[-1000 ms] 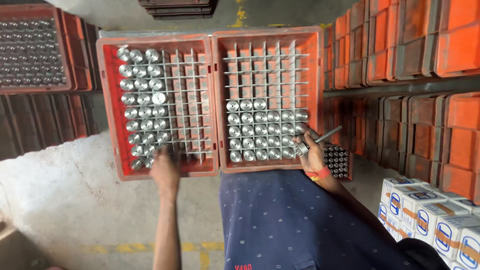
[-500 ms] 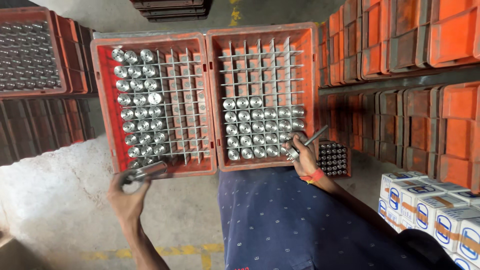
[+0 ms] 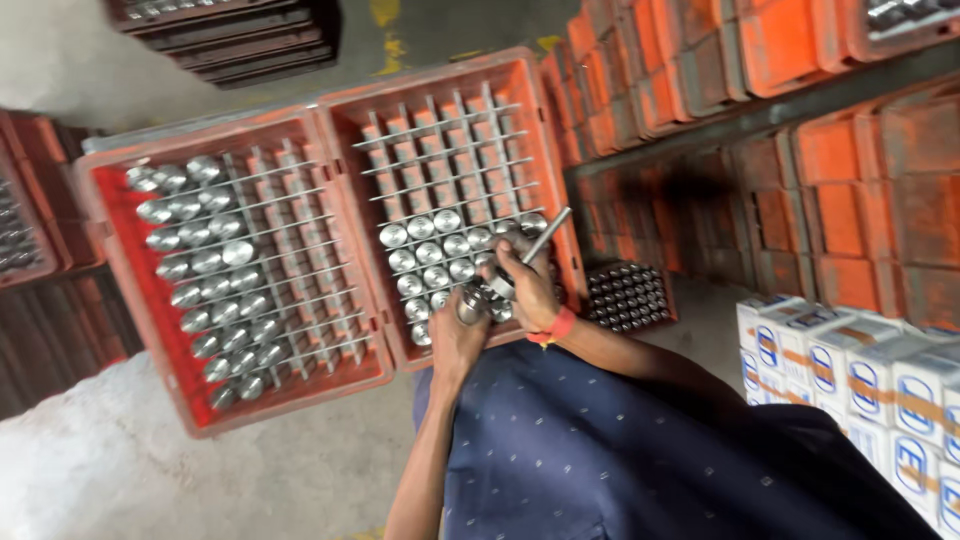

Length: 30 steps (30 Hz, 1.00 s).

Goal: The person picks machined metal knob parts one at a time and places each into the compartments of a divided red plastic tray, filling the grid cells. They hold a metal rod in one hand while transferring the parts, then carry the filled tray.

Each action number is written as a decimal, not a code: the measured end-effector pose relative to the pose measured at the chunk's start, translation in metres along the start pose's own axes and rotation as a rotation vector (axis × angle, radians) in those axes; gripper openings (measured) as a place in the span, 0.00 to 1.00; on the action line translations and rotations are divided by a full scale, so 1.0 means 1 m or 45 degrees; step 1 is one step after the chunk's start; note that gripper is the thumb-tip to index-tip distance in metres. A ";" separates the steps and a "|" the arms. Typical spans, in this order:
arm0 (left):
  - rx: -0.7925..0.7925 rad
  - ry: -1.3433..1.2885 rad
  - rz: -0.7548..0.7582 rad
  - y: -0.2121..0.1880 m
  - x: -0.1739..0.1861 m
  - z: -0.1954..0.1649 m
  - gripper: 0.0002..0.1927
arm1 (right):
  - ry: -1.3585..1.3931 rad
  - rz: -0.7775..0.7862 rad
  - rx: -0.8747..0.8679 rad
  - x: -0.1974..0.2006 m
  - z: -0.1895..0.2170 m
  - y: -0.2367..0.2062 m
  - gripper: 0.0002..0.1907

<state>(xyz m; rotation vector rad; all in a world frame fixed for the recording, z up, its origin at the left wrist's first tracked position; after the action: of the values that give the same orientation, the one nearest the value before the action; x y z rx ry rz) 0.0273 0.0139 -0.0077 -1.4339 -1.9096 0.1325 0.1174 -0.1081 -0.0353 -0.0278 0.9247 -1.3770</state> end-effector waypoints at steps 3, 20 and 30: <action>-0.096 -0.005 0.148 -0.006 -0.009 -0.017 0.20 | 0.037 0.099 0.005 -0.003 0.008 -0.008 0.07; -0.323 0.535 0.090 0.062 -0.001 -0.028 0.32 | 0.155 -0.106 0.294 0.064 0.045 0.046 0.09; -0.517 0.228 -0.283 0.065 0.030 -0.012 0.09 | -0.019 -0.161 0.220 0.085 0.013 0.022 0.07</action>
<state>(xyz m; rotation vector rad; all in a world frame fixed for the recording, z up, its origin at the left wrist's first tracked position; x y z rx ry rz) 0.0829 0.0604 -0.0160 -1.4162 -2.0018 -0.4978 0.1353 -0.1805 -0.0839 0.0354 0.7997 -1.5681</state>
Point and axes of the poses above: each hand's wrist, its own y-axis towards the middle knuckle, its own x-axis out of the back of the hand, z = x × y, the point moved 2 cm from there along y, towards the middle knuckle, and after that the axes turned 6 degrees about y, right-handed, at the moved point
